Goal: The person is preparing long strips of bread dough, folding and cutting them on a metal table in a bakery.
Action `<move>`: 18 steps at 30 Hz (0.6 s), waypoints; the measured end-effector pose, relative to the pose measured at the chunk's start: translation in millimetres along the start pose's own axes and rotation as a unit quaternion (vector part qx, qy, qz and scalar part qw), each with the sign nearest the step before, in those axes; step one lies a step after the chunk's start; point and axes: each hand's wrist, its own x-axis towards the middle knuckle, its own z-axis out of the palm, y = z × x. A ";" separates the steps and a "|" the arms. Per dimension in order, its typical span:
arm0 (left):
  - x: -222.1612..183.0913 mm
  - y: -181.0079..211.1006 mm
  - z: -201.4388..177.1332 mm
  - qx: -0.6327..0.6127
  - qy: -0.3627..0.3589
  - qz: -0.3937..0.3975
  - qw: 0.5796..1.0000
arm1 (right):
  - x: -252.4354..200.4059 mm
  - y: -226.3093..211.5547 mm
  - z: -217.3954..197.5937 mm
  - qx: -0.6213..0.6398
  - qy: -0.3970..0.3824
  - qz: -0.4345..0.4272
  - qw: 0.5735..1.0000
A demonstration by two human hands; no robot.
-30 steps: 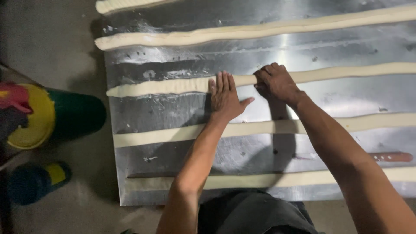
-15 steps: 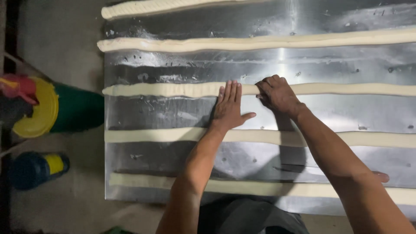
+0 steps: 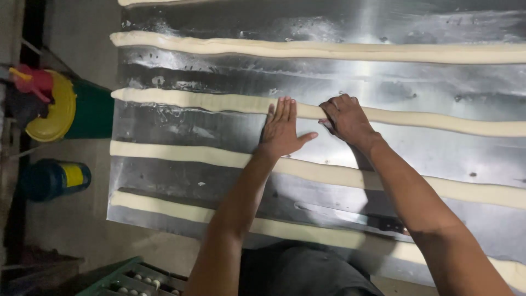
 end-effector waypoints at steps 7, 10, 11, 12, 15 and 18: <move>7.7 38.5 16.0 0.016 0.020 0.006 1.000 | -19.2 19.8 -17.8 0.012 -0.005 0.013 1.000; 16.5 47.3 18.3 0.011 0.004 0.012 1.000 | -23.9 19.6 -26.7 -0.001 -0.011 0.029 1.000; 20.9 52.1 19.1 0.007 -0.002 0.012 1.000 | -26.0 20.7 -31.2 -0.008 -0.014 0.031 0.999; 20.7 58.1 22.9 0.002 -0.004 0.020 1.000 | -31.2 22.3 -34.3 -0.014 -0.018 0.038 0.999; 24.4 67.3 19.9 0.003 -0.021 0.016 1.000 | -34.7 24.1 -41.2 -0.010 -0.021 0.041 0.999; 26.9 78.4 17.6 -0.015 -0.042 0.021 0.999 | -48.1 25.5 -42.8 -0.005 -0.018 0.056 0.998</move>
